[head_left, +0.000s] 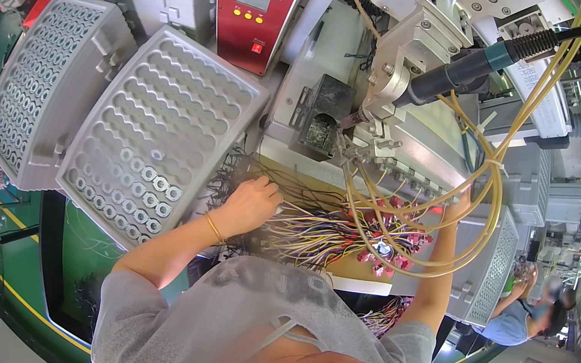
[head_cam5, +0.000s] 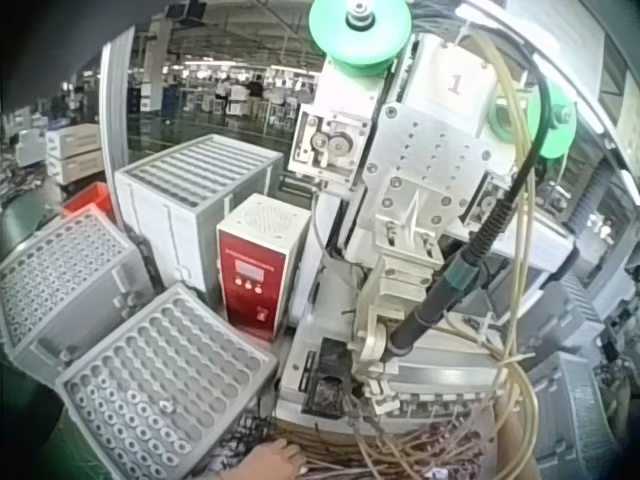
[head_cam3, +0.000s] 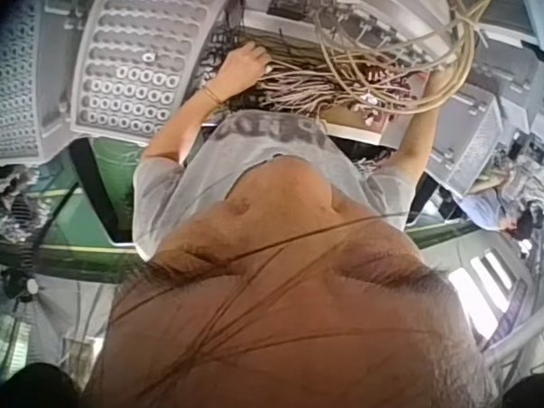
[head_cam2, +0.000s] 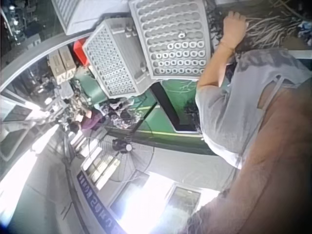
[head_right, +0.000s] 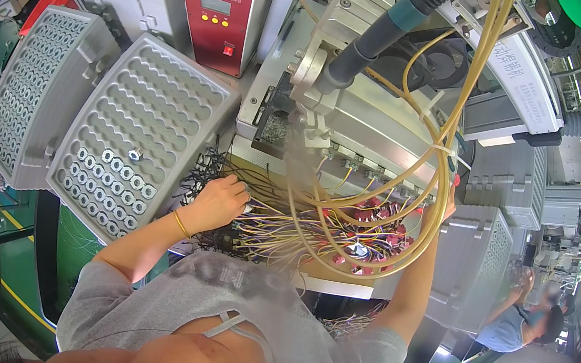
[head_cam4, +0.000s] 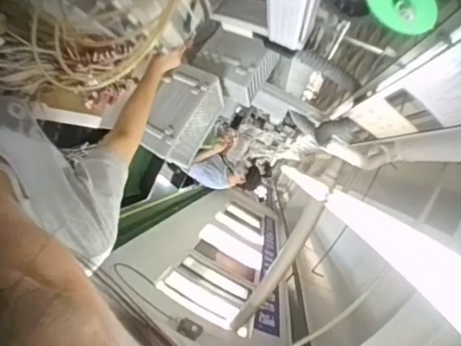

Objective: Manually assembling wire harnesses by inserting wires into a terminal crimping machine and organizing them in trays.

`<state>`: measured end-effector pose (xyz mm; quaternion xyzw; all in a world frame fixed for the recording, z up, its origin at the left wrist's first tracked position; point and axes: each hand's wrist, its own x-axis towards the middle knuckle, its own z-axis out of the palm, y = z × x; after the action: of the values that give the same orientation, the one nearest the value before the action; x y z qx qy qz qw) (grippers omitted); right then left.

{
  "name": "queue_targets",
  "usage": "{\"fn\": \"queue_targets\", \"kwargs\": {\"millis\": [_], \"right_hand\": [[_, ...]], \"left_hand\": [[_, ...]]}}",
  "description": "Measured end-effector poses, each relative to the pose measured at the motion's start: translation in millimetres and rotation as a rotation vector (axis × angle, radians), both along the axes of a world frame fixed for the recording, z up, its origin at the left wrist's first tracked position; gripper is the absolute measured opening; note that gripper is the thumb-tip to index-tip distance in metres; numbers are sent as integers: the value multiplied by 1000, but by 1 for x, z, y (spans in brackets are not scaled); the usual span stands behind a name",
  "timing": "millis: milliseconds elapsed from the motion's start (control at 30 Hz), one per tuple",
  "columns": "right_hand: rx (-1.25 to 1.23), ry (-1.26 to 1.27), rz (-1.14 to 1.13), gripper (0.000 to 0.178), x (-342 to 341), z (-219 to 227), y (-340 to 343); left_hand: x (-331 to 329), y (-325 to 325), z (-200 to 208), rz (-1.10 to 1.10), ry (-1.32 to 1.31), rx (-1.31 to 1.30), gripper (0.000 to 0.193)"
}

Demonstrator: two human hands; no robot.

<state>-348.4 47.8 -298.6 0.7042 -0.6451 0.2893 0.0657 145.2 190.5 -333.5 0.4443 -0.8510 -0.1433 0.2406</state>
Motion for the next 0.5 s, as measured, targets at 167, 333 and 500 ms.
{"fn": "queue_targets", "kwargs": {"millis": [167,333,500], "right_hand": [[-7,7,2,45,1,1,-1],[7,-1,-9,46,4,3,-1],[-11,-69,2,49,3,1,-3]], "left_hand": [[0,1,0,4,10,-12,10],[0,0,0,5,7,-6,10],[0,1,0,3,-2,-5,10]]}}
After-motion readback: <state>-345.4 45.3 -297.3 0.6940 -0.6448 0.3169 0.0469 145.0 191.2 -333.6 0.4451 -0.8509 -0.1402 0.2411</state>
